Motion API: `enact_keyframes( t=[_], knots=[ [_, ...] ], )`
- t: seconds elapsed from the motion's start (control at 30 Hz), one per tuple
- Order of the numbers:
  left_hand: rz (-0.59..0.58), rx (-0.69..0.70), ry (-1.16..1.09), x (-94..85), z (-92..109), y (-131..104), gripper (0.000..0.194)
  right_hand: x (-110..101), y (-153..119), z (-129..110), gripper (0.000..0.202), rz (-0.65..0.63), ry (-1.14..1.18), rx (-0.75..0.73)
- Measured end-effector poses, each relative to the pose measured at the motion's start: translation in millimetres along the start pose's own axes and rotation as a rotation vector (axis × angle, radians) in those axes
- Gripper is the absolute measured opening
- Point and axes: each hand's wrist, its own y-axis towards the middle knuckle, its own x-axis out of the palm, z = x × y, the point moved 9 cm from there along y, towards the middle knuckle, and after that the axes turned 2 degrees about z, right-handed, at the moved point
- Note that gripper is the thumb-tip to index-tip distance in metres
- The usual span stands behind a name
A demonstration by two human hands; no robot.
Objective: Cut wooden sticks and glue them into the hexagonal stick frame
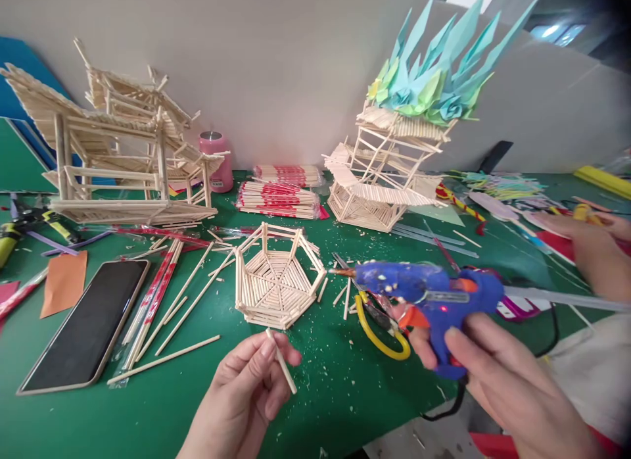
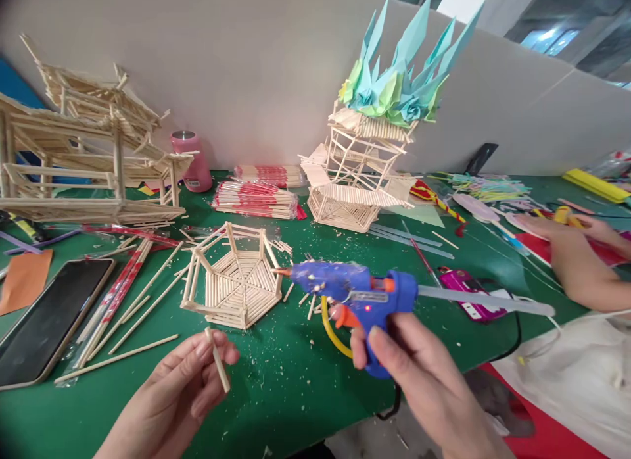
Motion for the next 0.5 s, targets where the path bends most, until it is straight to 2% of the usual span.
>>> enact_keyframes(
  t=[0.1, 0.2, 0.3, 0.5],
  knots=[
    [0.0, 0.036, 0.041, -1.3, 4, -1, 0.018, 29, -10, -10, 0.033, -0.204, -0.02, -0.032],
    [0.018, 0.055, 0.087, -4.7, 6, -1, 0.017, 42, -17, -9, 0.035, -0.308, -0.115, -0.029],
    [0.02, 0.075, 0.114, -5.8, 8, 0, 0.017, 49, -20, -3, 0.035, -0.35, -0.196, -0.02],
    [0.024, 0.091, 0.171, -6.0, 8, -1, 0.021, 55, -20, 5, 0.036, -0.359, -0.198, 0.033]
  ],
)
